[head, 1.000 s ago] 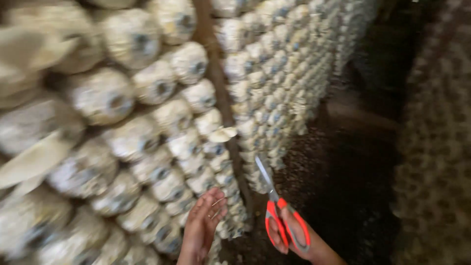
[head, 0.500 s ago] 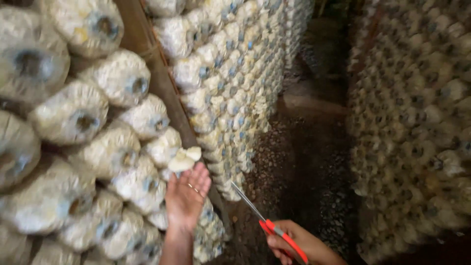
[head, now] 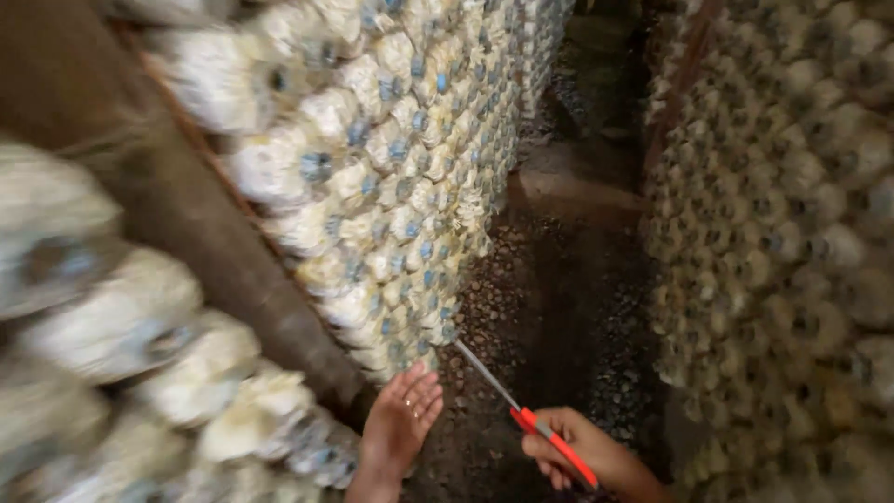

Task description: Harvesting mushrooms from growing bags using scissors and collecting them in a plastic basket.

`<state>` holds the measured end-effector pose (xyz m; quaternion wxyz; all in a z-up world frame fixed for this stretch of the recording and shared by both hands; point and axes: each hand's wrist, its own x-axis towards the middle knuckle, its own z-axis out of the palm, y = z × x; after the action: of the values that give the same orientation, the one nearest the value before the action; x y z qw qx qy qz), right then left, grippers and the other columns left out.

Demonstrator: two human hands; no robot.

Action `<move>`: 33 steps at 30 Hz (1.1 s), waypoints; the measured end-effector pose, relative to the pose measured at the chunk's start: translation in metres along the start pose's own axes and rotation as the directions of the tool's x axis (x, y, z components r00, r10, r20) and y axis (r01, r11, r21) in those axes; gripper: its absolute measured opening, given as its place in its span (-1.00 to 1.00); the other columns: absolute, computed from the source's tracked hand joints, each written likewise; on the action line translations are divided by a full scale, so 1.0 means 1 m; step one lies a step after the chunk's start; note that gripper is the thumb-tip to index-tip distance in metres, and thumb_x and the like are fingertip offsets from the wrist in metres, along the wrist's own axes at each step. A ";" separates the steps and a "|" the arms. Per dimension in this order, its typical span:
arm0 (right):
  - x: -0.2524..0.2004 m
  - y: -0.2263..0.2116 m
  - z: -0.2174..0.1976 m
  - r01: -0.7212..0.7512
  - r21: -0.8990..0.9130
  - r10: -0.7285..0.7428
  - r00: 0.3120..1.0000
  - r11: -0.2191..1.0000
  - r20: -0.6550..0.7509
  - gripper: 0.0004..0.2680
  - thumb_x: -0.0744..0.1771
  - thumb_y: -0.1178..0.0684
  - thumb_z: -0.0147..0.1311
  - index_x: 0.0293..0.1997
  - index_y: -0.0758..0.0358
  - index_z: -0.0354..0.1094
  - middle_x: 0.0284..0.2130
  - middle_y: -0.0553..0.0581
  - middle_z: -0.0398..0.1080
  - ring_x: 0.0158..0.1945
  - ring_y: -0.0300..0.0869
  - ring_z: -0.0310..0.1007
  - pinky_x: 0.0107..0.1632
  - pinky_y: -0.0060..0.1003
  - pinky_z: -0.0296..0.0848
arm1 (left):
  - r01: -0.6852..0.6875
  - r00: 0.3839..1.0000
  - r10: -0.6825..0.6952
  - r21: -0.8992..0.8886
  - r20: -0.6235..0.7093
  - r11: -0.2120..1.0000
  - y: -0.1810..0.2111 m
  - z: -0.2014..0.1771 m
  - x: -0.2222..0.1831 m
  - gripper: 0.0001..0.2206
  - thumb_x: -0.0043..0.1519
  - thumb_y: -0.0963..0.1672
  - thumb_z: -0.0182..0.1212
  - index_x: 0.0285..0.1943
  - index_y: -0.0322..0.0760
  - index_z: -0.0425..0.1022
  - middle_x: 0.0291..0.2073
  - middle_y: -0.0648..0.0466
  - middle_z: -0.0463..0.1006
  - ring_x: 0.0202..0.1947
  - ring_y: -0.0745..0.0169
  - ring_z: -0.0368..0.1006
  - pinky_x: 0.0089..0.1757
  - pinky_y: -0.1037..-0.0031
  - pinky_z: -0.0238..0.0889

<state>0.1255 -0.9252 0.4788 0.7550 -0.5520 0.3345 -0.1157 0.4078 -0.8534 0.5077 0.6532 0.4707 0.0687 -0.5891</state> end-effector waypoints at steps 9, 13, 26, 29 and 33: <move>0.064 -0.074 -0.187 -0.075 -0.042 0.071 0.994 0.996 -0.084 -0.72 0.36 -0.06 0.23 -0.46 0.22 0.23 -0.65 0.13 0.30 -0.66 -0.20 0.30 -0.55 -0.32 0.29 | 0.054 0.994 -0.044 -0.094 0.100 0.994 -0.079 0.036 0.229 -0.55 0.13 0.00 0.20 0.21 -0.17 0.54 0.28 -0.19 0.50 0.27 -0.12 0.39 0.25 0.19 0.19; 0.116 -0.062 -0.268 -0.050 -0.095 0.042 0.995 0.994 -0.093 -0.70 0.34 -0.10 0.20 -0.53 0.27 0.30 -0.76 0.17 0.37 -0.74 -0.15 0.39 -0.62 -0.29 0.37 | 0.008 1.000 -0.005 -0.133 0.024 0.991 -0.112 0.055 0.289 -0.50 0.36 -0.17 -0.05 0.52 -0.42 0.19 0.46 -0.37 0.23 0.44 -0.39 0.14 0.32 0.00 0.04; 0.308 -0.136 -0.302 -0.317 -0.325 0.296 0.948 0.891 -0.114 -0.62 0.35 -0.19 0.22 -0.59 0.17 0.18 -0.73 0.10 0.27 -0.76 -0.21 0.25 -0.65 -0.36 0.19 | -0.272 0.959 0.283 -0.196 0.030 0.942 -0.077 0.146 0.498 -0.83 0.26 -0.05 0.28 -0.36 -0.07 0.42 -0.59 0.17 0.40 -0.56 0.25 0.36 -0.45 0.37 0.21; 0.368 -0.136 -0.312 -0.370 -0.440 0.346 0.928 0.818 -0.138 -0.67 0.33 -0.23 0.23 -0.45 0.19 0.30 -0.70 0.09 0.30 -0.74 -0.23 0.29 -0.68 -0.40 0.24 | -0.468 0.870 0.482 -0.132 0.103 0.874 -0.071 0.141 0.578 -0.87 0.31 -0.15 0.17 -0.09 -0.06 0.28 -0.50 0.15 0.33 -0.49 0.25 0.34 -0.41 0.38 0.26; 0.443 -0.131 -0.322 -0.337 -0.624 0.339 0.933 0.705 -0.120 -0.61 0.29 -0.37 0.24 -0.48 0.13 0.26 -0.71 0.08 0.31 -0.77 -0.26 0.26 -0.68 -0.38 0.26 | -0.401 0.895 0.349 -0.159 -0.277 0.902 -0.033 0.187 0.601 -0.84 0.18 -0.20 0.31 -0.19 -0.11 0.40 -0.41 0.13 0.35 -0.35 0.27 0.42 -0.29 0.40 0.35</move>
<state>0.2791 -1.4568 0.3773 0.5326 -0.7036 0.4476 0.1450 0.4715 -1.4020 0.2051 0.7880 0.4709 0.1175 -0.3788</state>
